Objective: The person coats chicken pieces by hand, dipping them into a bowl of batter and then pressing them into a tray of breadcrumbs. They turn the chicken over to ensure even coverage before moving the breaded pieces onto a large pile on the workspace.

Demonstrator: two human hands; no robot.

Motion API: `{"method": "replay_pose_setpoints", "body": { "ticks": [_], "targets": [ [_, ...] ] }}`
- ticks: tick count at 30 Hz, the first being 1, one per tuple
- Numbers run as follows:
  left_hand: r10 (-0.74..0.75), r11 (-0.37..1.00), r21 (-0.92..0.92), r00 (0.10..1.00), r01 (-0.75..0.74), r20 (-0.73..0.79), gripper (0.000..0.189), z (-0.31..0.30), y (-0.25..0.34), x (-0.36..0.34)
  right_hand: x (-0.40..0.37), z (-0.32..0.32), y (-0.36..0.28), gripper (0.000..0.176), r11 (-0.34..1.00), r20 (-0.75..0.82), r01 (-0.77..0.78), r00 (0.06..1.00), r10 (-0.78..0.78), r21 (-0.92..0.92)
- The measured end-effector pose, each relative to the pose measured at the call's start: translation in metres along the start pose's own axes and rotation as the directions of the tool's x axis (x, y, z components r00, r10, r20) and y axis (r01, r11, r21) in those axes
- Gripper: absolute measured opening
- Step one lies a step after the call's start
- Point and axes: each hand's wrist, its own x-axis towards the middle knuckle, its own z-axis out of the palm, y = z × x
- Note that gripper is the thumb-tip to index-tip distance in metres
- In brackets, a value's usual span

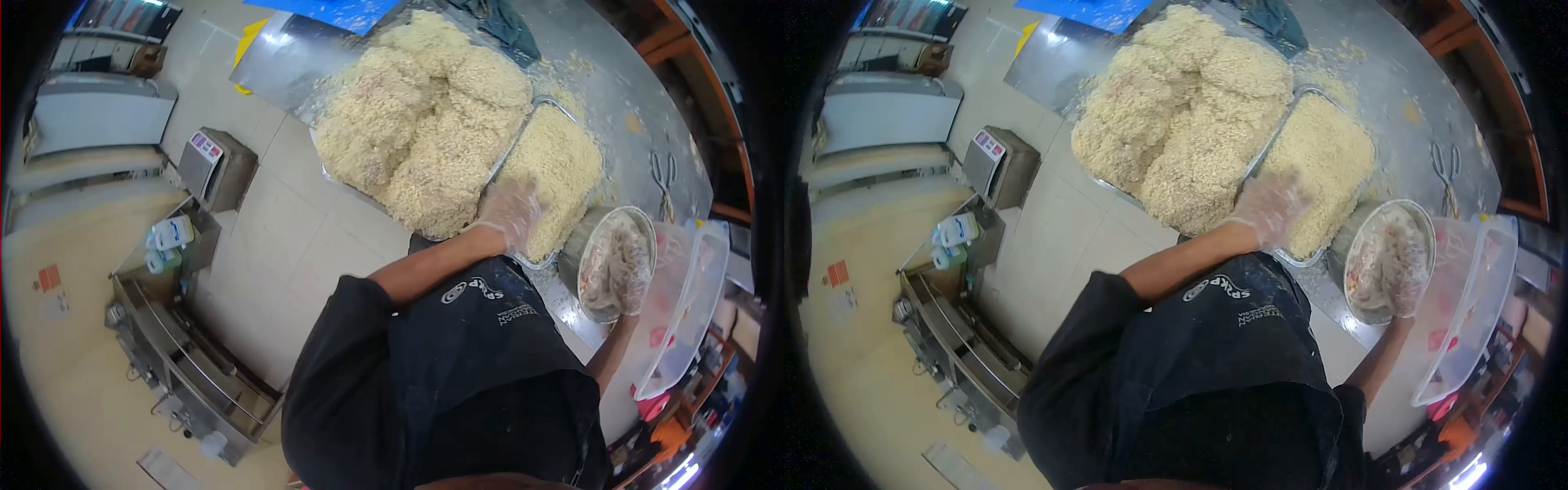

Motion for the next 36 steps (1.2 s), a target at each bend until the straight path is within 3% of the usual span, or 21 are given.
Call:
{"method": "replay_pose_setpoints", "body": {
  "ticks": [1, 4, 7, 10, 13, 18, 20, 22, 25, 28, 29, 30, 32, 34, 35, 36],
  "targets": [
    [0.030, 0.997, 0.074, 0.999, -0.029, -0.019, 0.042, 0.023, -0.005, 0.006, 0.001, 0.000, 0.001, 0.041, 1.000, 0.006, 0.006, 1.000, -0.006, 0.000],
    [0.016, 0.993, -0.114, 0.990, 0.000, 0.139, 0.037, 0.036, -0.019, 0.030, 0.002, -0.004, 0.004, 0.041, 1.000, 0.014, 0.014, 1.000, -0.014, 0.004],
    [0.134, 0.963, -0.205, 0.969, -0.177, -0.209, 0.028, 0.040, -0.030, 0.029, 0.005, -0.004, 0.010, 0.042, 1.000, 0.020, 0.022, 1.000, -0.022, 0.005],
    [0.021, 0.982, -0.184, 0.997, -0.035, -0.075, 0.025, 0.017, -0.016, 0.028, 0.003, -0.009, 0.013, 0.042, 1.000, 0.019, 0.021, 1.000, -0.021, 0.003],
    [0.002, 0.958, -0.285, 0.998, -0.019, -0.060, 0.026, 0.010, -0.007, 0.025, 0.003, -0.012, 0.015, 0.043, 1.000, 0.022, 0.029, 0.999, -0.029, 0.009],
    [0.039, 0.946, -0.297, 0.957, -0.128, -0.289, 0.023, 0.008, -0.017, 0.003, 0.003, -0.016, 0.016, 0.044, 1.000, 0.006, 0.030, 1.000, -0.030, 0.011],
    [0.044, 0.956, -0.265, 0.955, -0.126, -0.293, 0.023, 0.009, -0.022, 0.005, 0.007, -0.015, 0.015, 0.045, 0.999, 0.003, 0.029, 1.000, -0.030, 0.018],
    [0.051, 0.968, -0.231, 0.980, -0.095, -0.190, 0.022, 0.003, -0.025, 0.019, 0.009, -0.015, 0.015, 0.045, 0.999, -0.001, 0.028, 1.000, -0.028, 0.027],
    [0.060, 0.961, -0.245, 0.959, -0.131, -0.276, 0.018, -0.003, -0.014, 0.025, 0.015, -0.011, 0.013, 0.046, 0.999, -0.013, 0.033, 0.999, -0.032, 0.036],
    [0.005, 0.904, -0.421, 0.985, -0.078, -0.171, 0.016, -0.015, -0.006, 0.024, 0.015, -0.013, 0.012, 0.047, 0.999, -0.026, 0.030, 0.999, -0.030, 0.036],
    [-0.031, 0.995, -0.098, 0.835, -0.027, -0.549, 0.016, -0.016, -0.007, 0.019, 0.015, -0.013, 0.011, 0.047, 0.999, -0.027, 0.030, 0.999, -0.029, 0.040],
    [0.070, 0.969, 0.188, 0.559, 0.157, -0.826, 0.015, -0.016, -0.009, 0.009, 0.015, -0.012, 0.012, 0.047, 0.999, -0.025, 0.026, 0.999, -0.025, 0.046],
    [0.095, 0.985, 0.156, 0.507, 0.079, -0.857, 0.013, -0.012, -0.039, -0.027, 0.015, -0.008, 0.014, 0.048, 0.998, -0.022, 0.021, 1.000, -0.020, 0.054],
    [0.012, 0.987, -0.116, 0.779, -0.108, -0.627, 0.013, -0.024, -0.076, -0.069, 0.013, -0.008, 0.015, 0.049, 0.998, -0.028, 0.012, 1.000, -0.010, 0.057],
    [0.001, 0.998, -0.050, 0.793, -0.039, -0.610, 0.015, -0.042, -0.084, -0.082, 0.013, -0.008, 0.015, 0.049, 0.998, -0.029, 0.010, 1.000, -0.008, 0.059],
    [-0.055, 0.995, -0.102, 0.885, 0.008, -0.462, 0.018, -0.063, -0.097, -0.092, 0.013, -0.008, 0.015, 0.049, 0.998, -0.030, 0.008, 1.000, -0.006, 0.060]
  ]
}}
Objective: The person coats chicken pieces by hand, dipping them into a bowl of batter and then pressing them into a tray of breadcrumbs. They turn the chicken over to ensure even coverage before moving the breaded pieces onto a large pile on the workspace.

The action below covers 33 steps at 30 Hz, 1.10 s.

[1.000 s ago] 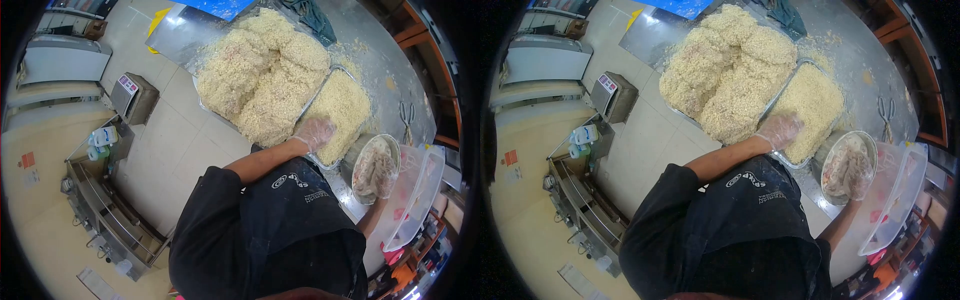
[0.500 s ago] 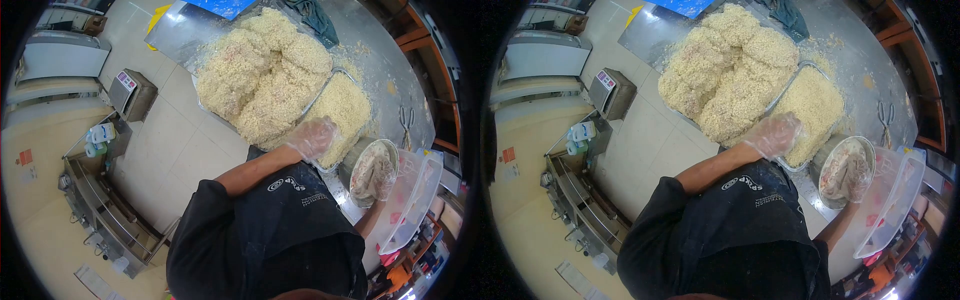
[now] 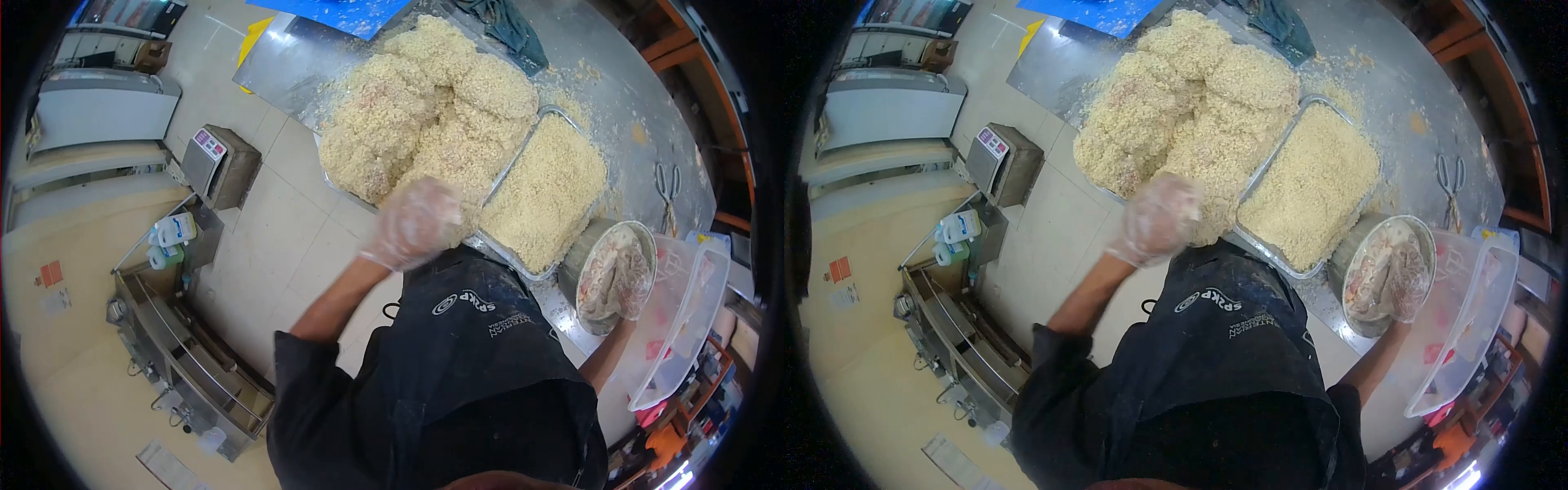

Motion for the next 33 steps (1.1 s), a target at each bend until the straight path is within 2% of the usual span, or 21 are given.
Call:
{"method": "replay_pose_setpoints", "body": {
  "ticks": [1, 3, 6, 9, 11, 12, 13, 14, 15, 16, 17, 18, 19, 21, 22, 25, 28, 30, 33],
  "targets": [
    [-0.068, 0.997, -0.014, 0.983, 0.071, 0.173, 0.020, -0.018, -0.013, 0.002, 0.000, -0.001, 0.000, 0.050, 1.000, 0.001, 0.000, 1.000, 0.000, 0.004],
    [0.009, 1.000, 0.024, 0.996, -0.011, 0.086, 0.020, -0.032, -0.040, 0.001, 0.000, -0.001, -0.001, 0.050, 1.000, 0.001, -0.005, 1.000, 0.005, 0.014],
    [0.063, 0.977, 0.178, 0.957, -0.118, 0.284, 0.028, -0.054, -0.064, 0.006, 0.000, -0.001, -0.002, 0.051, 0.999, -0.007, -0.018, 1.000, 0.018, 0.033],
    [0.183, 0.863, 0.385, 0.912, -0.328, 0.367, 0.044, -0.085, -0.040, 0.025, -0.001, -0.003, -0.001, 0.052, 0.996, -0.011, -0.038, 0.999, 0.039, 0.083],
    [0.134, 0.884, 0.389, 0.939, -0.258, 0.318, 0.056, -0.101, -0.046, 0.008, -0.003, 0.001, -0.003, 0.053, 0.986, -0.016, -0.076, 0.997, 0.079, 0.148],
    [0.073, 0.914, 0.382, 0.981, -0.138, 0.182, 0.061, -0.100, -0.049, -0.002, -0.002, 0.004, -0.011, 0.055, 0.967, -0.025, -0.138, 0.989, 0.147, 0.214],
    [0.010, 0.938, 0.346, 0.999, -0.023, 0.041, 0.065, -0.100, -0.052, -0.013, -0.001, 0.004, -0.027, 0.055, 0.961, -0.020, -0.204, 0.977, 0.212, 0.186],
    [-0.114, 0.954, 0.251, 0.972, 0.165, -0.207, 0.067, -0.079, -0.067, -0.041, 0.005, 0.003, -0.046, 0.054, 0.951, -0.016, -0.266, 0.962, 0.271, 0.159],
    [-0.249, 0.938, 0.114, 0.868, 0.326, -0.430, 0.070, -0.054, -0.087, -0.071, 0.009, 0.005, -0.056, 0.053, 0.937, -0.013, -0.322, 0.945, 0.326, 0.134],
    [-0.543, 0.839, -0.345, 0.677, 0.420, -0.497, 0.068, -0.015, -0.107, -0.102, 0.006, 0.008, -0.054, 0.053, 0.928, -0.041, -0.293, 0.950, 0.310, 0.231],
    [-0.800, 0.570, -0.738, 0.451, 0.362, -0.397, 0.067, 0.024, -0.119, -0.122, 0.001, 0.012, -0.050, 0.054, 0.910, -0.075, -0.257, 0.952, 0.296, 0.324],
    [-0.922, 0.338, -0.890, 0.300, 0.307, -0.247, 0.064, 0.052, -0.121, -0.122, -0.005, 0.014, -0.049, 0.054, 0.886, -0.109, -0.216, 0.953, 0.282, 0.410],
    [-0.987, 0.083, -0.975, 0.150, 0.206, -0.052, 0.062, 0.076, -0.118, -0.120, -0.014, 0.014, -0.040, 0.054, 0.945, -0.155, -0.162, 0.965, 0.212, 0.284],
    [-0.949, 0.309, -0.883, 0.175, 0.352, -0.262, 0.061, 0.108, -0.113, -0.106, -0.021, 0.015, -0.026, 0.054, 0.999, -0.222, -0.028, 0.975, 0.031, 0.016],
    [-0.913, 0.409, -0.809, 0.198, 0.423, -0.358, 0.061, 0.115, -0.111, -0.104, -0.026, 0.012, -0.023, 0.051, 0.999, -0.242, 0.014, 0.970, -0.025, -0.044],
    [-0.924, 0.370, -0.902, 0.184, 0.221, -0.334, 0.060, 0.108, -0.125, -0.090, -0.027, 0.014, -0.015, 0.045, 0.973, -0.315, 0.108, 0.934, -0.170, -0.204],
    [-0.948, 0.305, -0.936, 0.152, 0.174, -0.280, 0.059, 0.087, -0.102, -0.065, -0.033, 0.012, -0.015, 0.043, 0.959, -0.292, 0.066, 0.945, -0.149, -0.277],
    [-0.944, 0.311, -0.945, 0.152, 0.105, -0.293, 0.060, 0.105, -0.116, -0.083, -0.038, 0.010, -0.017, 0.042, 0.944, -0.273, 0.039, 0.953, -0.134, -0.328],
    [-0.906, 0.423, -0.882, 0.090, 0.207, -0.414, 0.059, 0.130, -0.140, -0.093, -0.042, 0.011, -0.021, 0.040, 0.906, -0.233, 0.014, 0.965, -0.123, -0.422]
  ]
}}
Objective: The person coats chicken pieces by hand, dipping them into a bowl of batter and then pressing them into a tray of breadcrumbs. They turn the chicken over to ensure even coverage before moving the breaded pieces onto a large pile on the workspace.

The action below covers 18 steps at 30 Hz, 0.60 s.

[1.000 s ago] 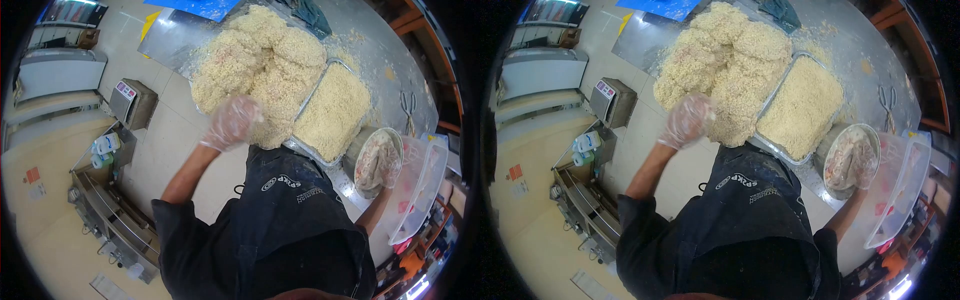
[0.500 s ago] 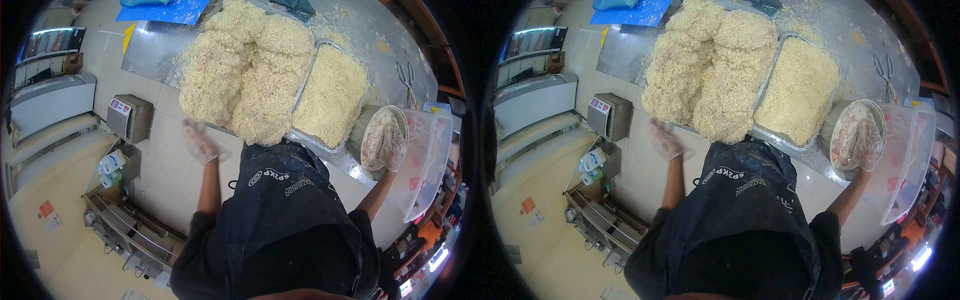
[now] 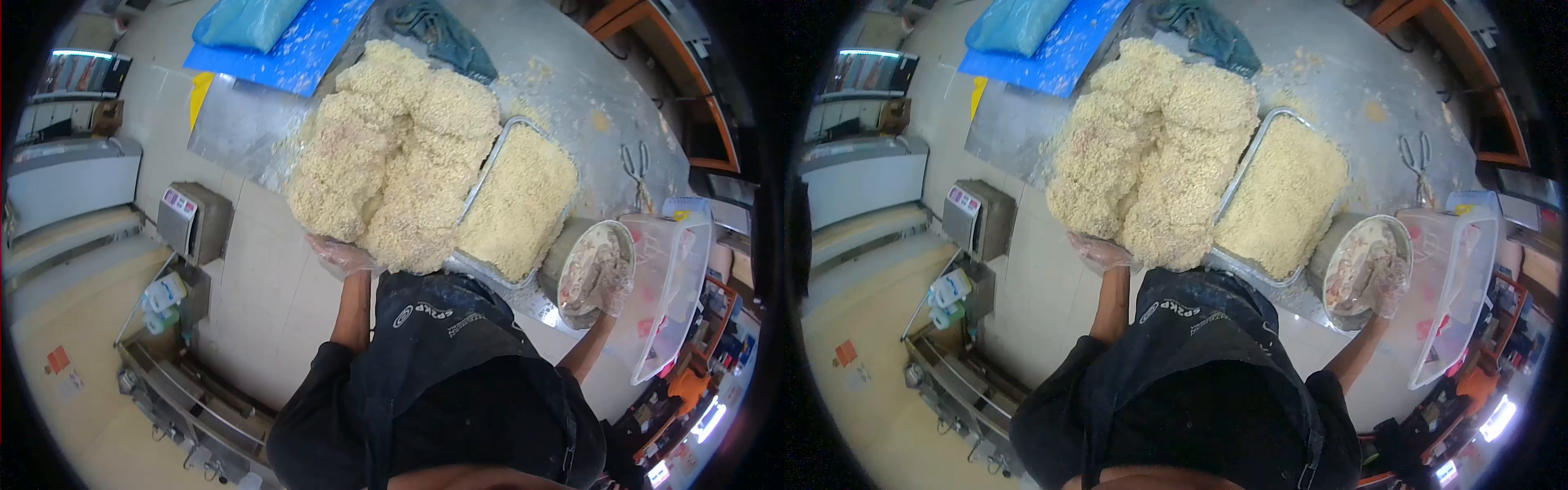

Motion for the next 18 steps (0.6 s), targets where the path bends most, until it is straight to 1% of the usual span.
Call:
{"method": "replay_pose_setpoints", "body": {
  "ticks": [2, 4, 5, 6, 7, 8, 9, 10, 12, 14, 15, 16, 17, 18],
  "targets": [
    [0.024, 1.000, -0.014, 0.998, -0.025, -0.056, 0.059, 0.010, 0.000, 0.004, 0.000, 0.004, 0.000, 0.038, 0.992, 0.060, 0.036, 0.998, -0.029, -0.118],
    [0.040, 0.994, -0.099, 0.994, -0.051, -0.103, 0.058, 0.020, 0.006, 0.003, -0.009, 0.016, 0.005, 0.037, 0.966, 0.077, 0.100, 0.993, -0.084, -0.237],
    [0.039, 0.989, -0.138, 0.992, -0.055, -0.119, 0.058, 0.025, 0.011, 0.002, -0.008, 0.019, 0.002, 0.036, 0.954, 0.088, 0.115, 0.992, -0.094, -0.275],
    [0.031, 0.985, -0.167, 0.992, -0.051, -0.119, 0.058, 0.027, 0.017, 0.000, -0.011, 0.018, -0.002, 0.036, 0.966, 0.084, 0.077, 0.995, -0.058, -0.247],
    [0.014, 0.980, -0.196, 0.993, -0.037, -0.117, 0.058, 0.028, 0.023, -0.003, -0.010, 0.015, -0.009, 0.035, 0.988, 0.058, -0.001, 0.998, 0.010, -0.153],
    [-0.004, 0.978, -0.210, 0.994, -0.019, -0.108, 0.058, 0.030, 0.029, -0.004, -0.006, 0.005, -0.022, 0.032, 0.992, 0.049, -0.124, 0.991, 0.124, -0.001],
    [-0.017, 0.971, -0.238, 0.996, -0.005, -0.089, 0.058, 0.027, 0.028, -0.004, -0.002, -0.004, -0.036, 0.029, 0.957, 0.040, -0.241, 0.970, 0.238, 0.163],
    [-0.031, 0.966, -0.258, 0.998, 0.017, -0.048, 0.058, 0.021, 0.027, -0.002, 0.002, -0.014, -0.049, 0.026, 0.886, 0.030, -0.339, 0.937, 0.347, 0.318],
    [0.033, 0.925, -0.380, 0.999, -0.016, 0.038, 0.058, -0.012, -0.019, 0.020, 0.013, -0.035, -0.076, 0.025, 0.833, -0.012, -0.322, 0.930, 0.366, 0.450],
    [-0.034, 0.979, -0.191, 0.985, 0.067, 0.170, 0.059, -0.041, -0.015, 0.006, 0.015, -0.052, -0.088, 0.024, 0.771, -0.070, -0.280, 0.920, 0.385, 0.573],
    [-0.137, 0.989, 0.083, 0.964, 0.121, 0.227, 0.058, -0.049, 0.030, -0.018, 0.014, -0.056, -0.085, 0.024, 0.805, -0.062, -0.304, 0.920, 0.387, 0.510],
    [-0.274, 0.943, 0.279, 0.901, 0.183, 0.335, 0.056, -0.055, 0.042, -0.029, 0.012, -0.059, -0.084, 0.024, 0.834, -0.047, -0.328, 0.921, 0.388, 0.444],
    [-0.402, 0.863, 0.473, 0.807, 0.177, 0.432, 0.053, -0.062, 0.054, -0.041, 0.011, -0.060, -0.084, 0.024, 0.857, -0.025, -0.346, 0.923, 0.384, 0.383],
    [-0.551, 0.789, 0.589, 0.624, 0.173, 0.554, 0.049, -0.072, 0.053, -0.044, 0.011, -0.062, -0.086, 0.025, 0.854, 0.034, -0.358, 0.927, 0.373, 0.378]
  ]
}}
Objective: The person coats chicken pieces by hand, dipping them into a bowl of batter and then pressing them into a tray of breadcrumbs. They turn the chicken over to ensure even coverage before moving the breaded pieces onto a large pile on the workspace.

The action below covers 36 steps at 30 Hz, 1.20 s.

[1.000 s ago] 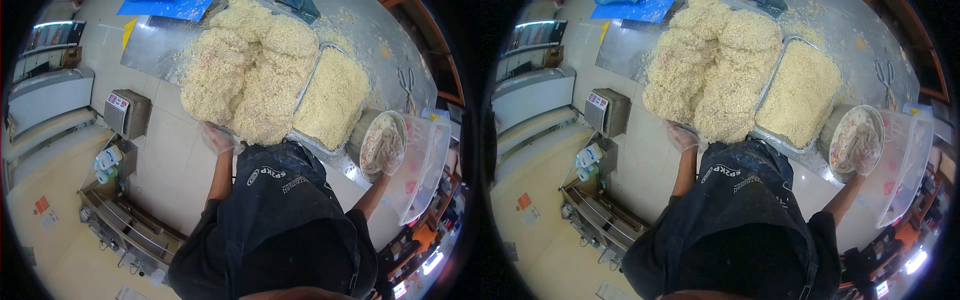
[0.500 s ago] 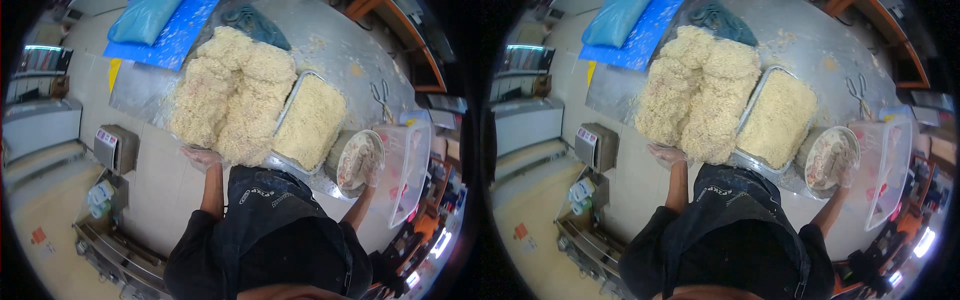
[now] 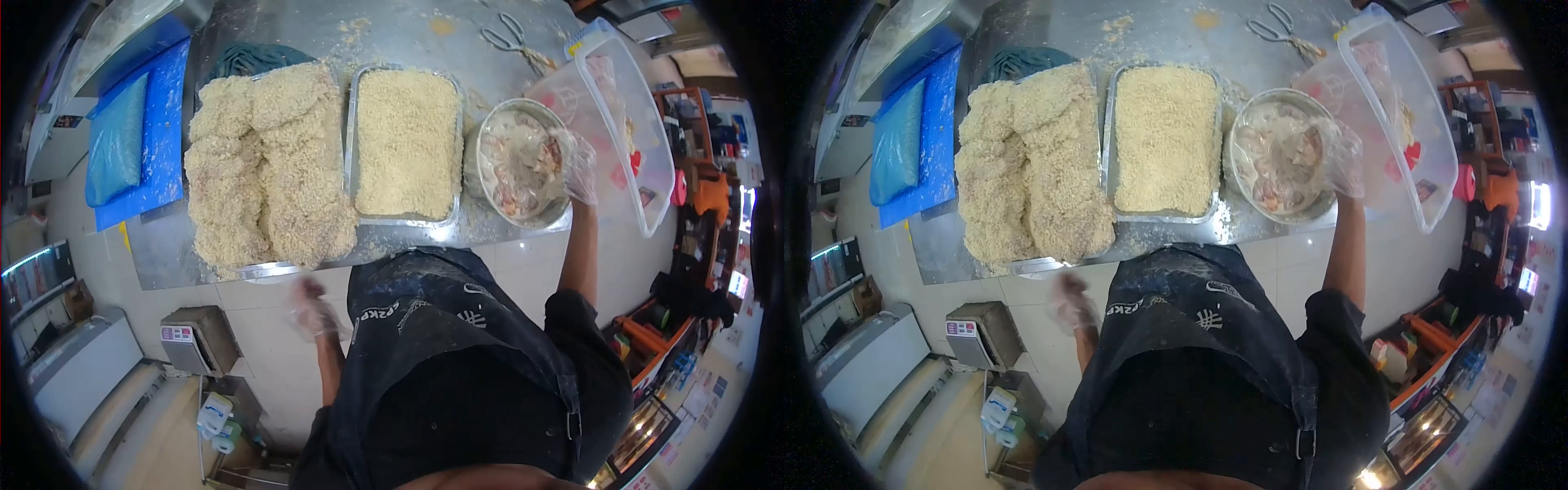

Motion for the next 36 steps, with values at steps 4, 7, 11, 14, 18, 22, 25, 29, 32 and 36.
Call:
{"method": "replay_pose_setpoints", "body": {
  "ticks": [4, 7, 11, 14, 18, 22, 25, 29, 32, 36],
  "targets": [
    [0.202, 0.910, 0.110, 0.659, -0.400, 0.724, 0.032, 0.067, 0.013, -0.022, 0.012, 0.012, 0.034, 0.029, 0.981, 0.129, 0.190, 0.972, -0.195, 0.045],
    [-0.052, 0.984, -0.108, 0.803, 0.143, 0.593, 0.033, 0.135, 0.051, -0.030, 0.014, 0.022, 0.059, 0.034, 0.963, 0.156, 0.262, 0.951, -0.268, 0.059],
    [-0.289, 0.865, -0.263, 0.854, 0.427, 0.433, 0.034, 0.173, 0.039, -0.018, 0.015, 0.035, 0.046, 0.042, 0.980, 0.176, 0.198, 0.965, -0.196, 0.007],
    [-0.240, 0.849, -0.325, 0.852, 0.417, 0.466, 0.048, 0.172, 0.012, -0.032, 0.012, 0.018, 0.003, 0.048, 0.837, 0.160, -0.011, 0.983, -0.092, 0.548],
    [-0.418, 0.755, -0.220, 0.712, 0.618, 0.565, 0.052, 0.142, 0.021, -0.049, 0.017, 0.026, 0.037, 0.046, 0.987, 0.189, 0.147, 0.969, -0.156, 0.063],
    [0.052, 0.811, -0.511, 0.835, 0.285, 0.548, 0.044, 0.047, -0.017, -0.037, 0.005, 0.030, 0.056, 0.044, 0.954, 0.253, 0.213, 0.955, -0.157, -0.211],
    [0.306, 0.899, -0.387, 0.926, -0.206, 0.220, 0.040, 0.006, -0.052, 0.020, 0.000, 0.034, 0.057, 0.043, 0.922, 0.338, 0.214, 0.936, -0.100, -0.322],
    [0.395, 0.825, -0.513, 0.891, -0.237, 0.223, 0.042, 0.012, -0.006, 0.021, 0.009, 0.048, 0.038, 0.042, 0.860, 0.492, 0.221, 0.870, 0.039, -0.459],
    [0.239, 0.898, -0.420, 0.945, -0.129, 0.221, 0.044, 0.023, 0.012, 0.016, 0.024, 0.062, 0.023, 0.042, 0.805, 0.533, 0.232, 0.838, 0.120, -0.546],
    [0.567, 0.822, -0.058, 0.802, -0.567, 0.188, 0.045, 0.025, -0.014, 0.044, 0.044, 0.049, 0.028, 0.039, 0.862, 0.377, 0.114, 0.921, 0.094, -0.494]
  ]
}}
